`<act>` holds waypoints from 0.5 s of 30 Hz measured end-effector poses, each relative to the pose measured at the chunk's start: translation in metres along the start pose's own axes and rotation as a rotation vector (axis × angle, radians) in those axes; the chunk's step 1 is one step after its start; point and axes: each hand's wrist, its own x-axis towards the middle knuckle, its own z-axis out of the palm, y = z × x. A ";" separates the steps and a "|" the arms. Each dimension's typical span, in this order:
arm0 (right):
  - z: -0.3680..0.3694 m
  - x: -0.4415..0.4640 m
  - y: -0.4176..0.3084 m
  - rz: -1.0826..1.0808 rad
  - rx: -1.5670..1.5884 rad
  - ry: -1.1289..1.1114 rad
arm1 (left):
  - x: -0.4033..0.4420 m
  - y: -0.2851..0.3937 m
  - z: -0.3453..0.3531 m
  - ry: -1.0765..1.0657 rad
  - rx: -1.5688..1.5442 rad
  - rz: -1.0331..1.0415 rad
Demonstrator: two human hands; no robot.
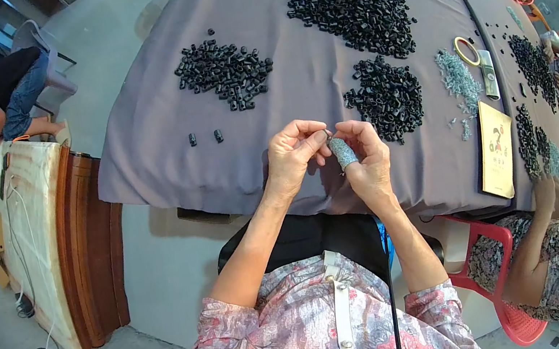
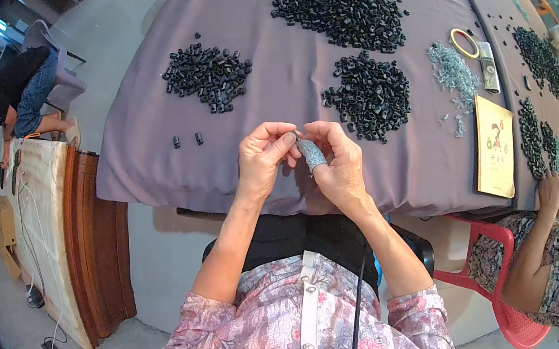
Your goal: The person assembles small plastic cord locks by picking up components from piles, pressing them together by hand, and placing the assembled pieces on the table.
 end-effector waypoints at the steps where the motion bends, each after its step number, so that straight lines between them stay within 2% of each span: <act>1: 0.001 0.000 -0.003 0.008 -0.007 -0.004 | 0.000 0.000 0.000 0.009 -0.010 0.000; 6: 0.001 0.004 -0.003 -0.040 -0.090 -0.022 | 0.001 -0.001 0.002 0.071 -0.064 -0.008; 15: -0.001 0.005 -0.005 -0.010 -0.120 -0.070 | 0.001 0.001 -0.001 0.029 -0.088 -0.040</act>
